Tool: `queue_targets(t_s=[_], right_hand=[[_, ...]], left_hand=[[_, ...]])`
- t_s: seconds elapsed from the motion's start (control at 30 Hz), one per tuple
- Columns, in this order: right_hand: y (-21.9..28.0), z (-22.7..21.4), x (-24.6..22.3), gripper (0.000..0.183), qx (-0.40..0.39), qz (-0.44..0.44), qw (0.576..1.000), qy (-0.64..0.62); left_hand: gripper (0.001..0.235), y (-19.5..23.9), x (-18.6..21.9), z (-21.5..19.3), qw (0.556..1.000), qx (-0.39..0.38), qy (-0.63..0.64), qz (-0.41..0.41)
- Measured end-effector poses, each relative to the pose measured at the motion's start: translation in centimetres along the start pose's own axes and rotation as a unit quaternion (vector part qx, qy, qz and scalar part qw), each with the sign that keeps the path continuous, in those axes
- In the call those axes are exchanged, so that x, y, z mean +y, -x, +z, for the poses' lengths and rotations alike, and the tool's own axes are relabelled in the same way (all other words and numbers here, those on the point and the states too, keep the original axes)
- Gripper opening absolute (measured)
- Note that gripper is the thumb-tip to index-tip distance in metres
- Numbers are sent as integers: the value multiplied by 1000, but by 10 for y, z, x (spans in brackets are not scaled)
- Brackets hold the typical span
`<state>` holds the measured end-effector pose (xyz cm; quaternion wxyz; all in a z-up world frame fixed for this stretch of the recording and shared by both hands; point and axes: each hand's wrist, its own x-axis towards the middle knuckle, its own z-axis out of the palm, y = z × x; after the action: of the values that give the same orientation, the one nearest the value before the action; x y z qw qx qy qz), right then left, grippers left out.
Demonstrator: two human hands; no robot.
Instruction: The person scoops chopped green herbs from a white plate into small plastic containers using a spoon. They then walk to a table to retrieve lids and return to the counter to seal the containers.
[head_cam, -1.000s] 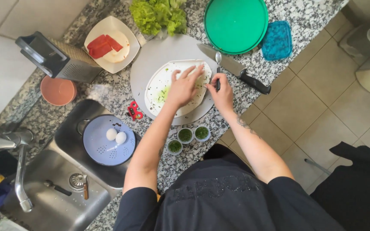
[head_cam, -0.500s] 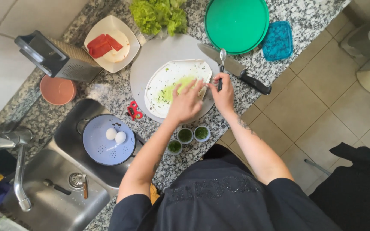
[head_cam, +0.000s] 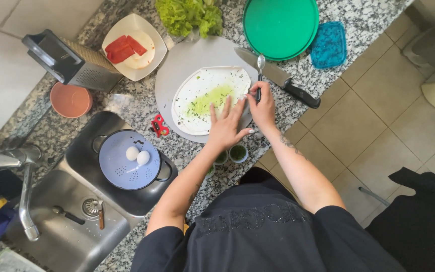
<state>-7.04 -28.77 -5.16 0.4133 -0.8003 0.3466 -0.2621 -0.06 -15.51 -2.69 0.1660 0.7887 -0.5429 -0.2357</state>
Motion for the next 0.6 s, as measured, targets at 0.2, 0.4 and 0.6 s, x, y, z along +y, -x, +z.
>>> queue_targets(t_s=[0.2,0.4,0.6], right_hand=[[-1,-2,-2,26,-16,22,1000,-3],[0,-9,-13,23,-8,25,1000,2],[0,-1,-6,19,-14,24,1000,12]], left_hand=[[89,12,-9,-25,993,30,-44,-102],[90,-17,1,12,999,15,-28,-5],[87,1,-19,-9,992,67,-62,-91]])
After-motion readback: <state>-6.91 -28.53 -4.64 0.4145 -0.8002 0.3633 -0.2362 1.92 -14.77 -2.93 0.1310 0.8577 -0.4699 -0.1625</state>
